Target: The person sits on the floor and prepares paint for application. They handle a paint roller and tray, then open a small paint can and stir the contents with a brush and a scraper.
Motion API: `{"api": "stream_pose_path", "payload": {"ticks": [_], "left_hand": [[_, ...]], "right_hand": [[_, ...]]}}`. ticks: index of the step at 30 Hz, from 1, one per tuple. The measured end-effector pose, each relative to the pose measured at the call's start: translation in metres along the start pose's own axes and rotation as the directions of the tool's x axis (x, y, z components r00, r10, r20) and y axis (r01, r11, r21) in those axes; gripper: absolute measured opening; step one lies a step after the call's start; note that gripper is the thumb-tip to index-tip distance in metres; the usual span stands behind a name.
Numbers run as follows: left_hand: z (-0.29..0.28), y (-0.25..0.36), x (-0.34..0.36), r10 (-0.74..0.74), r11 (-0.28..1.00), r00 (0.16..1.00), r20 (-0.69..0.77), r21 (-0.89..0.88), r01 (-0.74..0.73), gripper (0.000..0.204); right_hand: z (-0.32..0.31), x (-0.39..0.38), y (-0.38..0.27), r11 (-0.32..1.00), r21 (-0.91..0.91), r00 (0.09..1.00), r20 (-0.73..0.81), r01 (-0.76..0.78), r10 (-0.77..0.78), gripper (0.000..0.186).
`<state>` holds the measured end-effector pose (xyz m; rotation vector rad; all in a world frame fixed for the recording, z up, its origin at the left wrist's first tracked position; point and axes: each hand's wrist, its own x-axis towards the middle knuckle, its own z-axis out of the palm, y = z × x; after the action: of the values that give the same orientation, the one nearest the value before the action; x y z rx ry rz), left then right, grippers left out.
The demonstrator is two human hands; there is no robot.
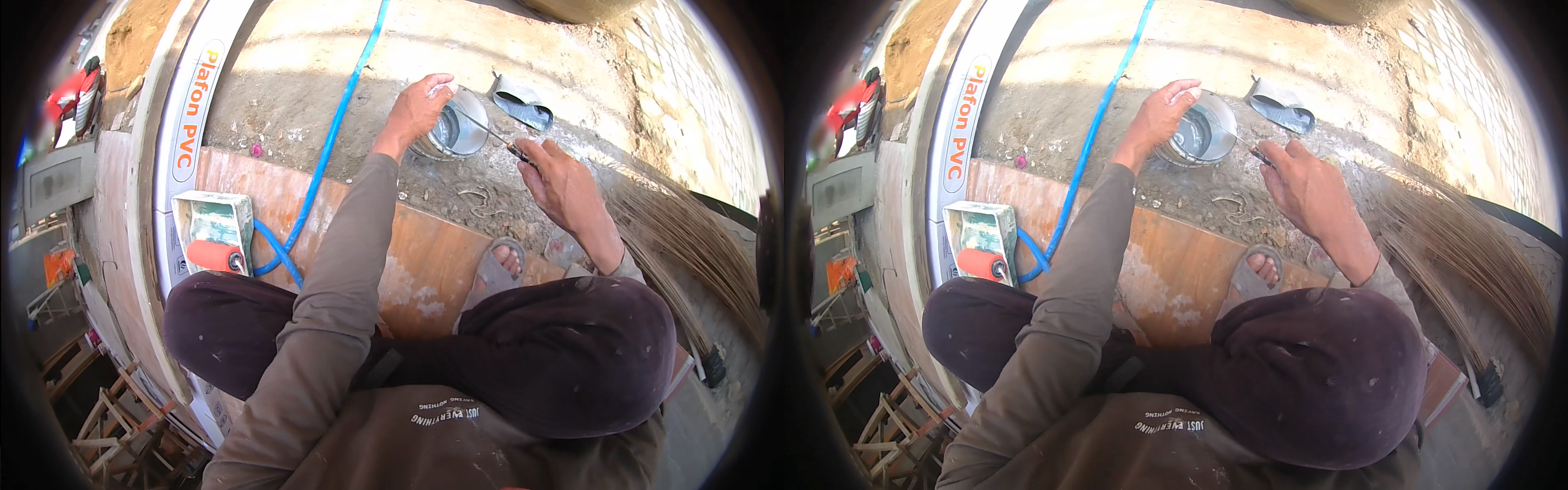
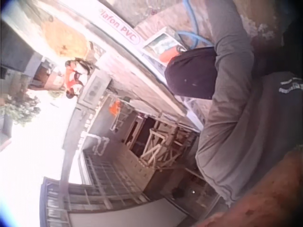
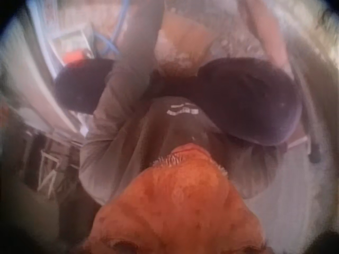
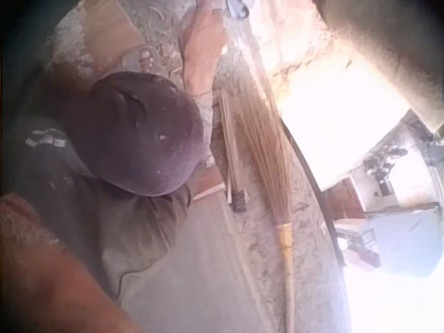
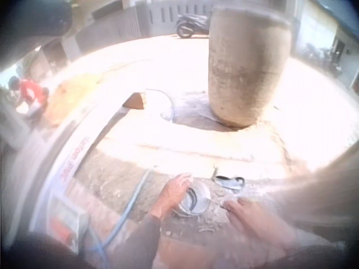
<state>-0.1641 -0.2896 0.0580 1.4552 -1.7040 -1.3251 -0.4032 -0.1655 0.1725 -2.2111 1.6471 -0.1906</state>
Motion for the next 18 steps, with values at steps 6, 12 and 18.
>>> {"api": "stream_pose_path", "payload": {"ticks": [6,12,18], "left_hand": [[-0.001,-0.013,0.020,0.031,0.993,0.997,0.067,-0.113,-0.023,0.045],[0.009,-0.006,0.021,0.014,0.984,0.994,0.106,-0.175,0.005,0.042],[-0.007,-0.007,0.015,-0.012,0.974,0.993,0.119,-0.223,0.039,0.041]], "right_hand": [[0.016,0.040,-0.004,0.991,-0.102,0.996,-0.013,0.084,-0.086,0.019],[0.058,0.077,-0.005,0.975,-0.202,0.996,0.010,0.087,-0.087,0.018],[0.051,0.075,-0.013,0.960,-0.246,0.990,-0.018,0.132,-0.140,0.017]]}}
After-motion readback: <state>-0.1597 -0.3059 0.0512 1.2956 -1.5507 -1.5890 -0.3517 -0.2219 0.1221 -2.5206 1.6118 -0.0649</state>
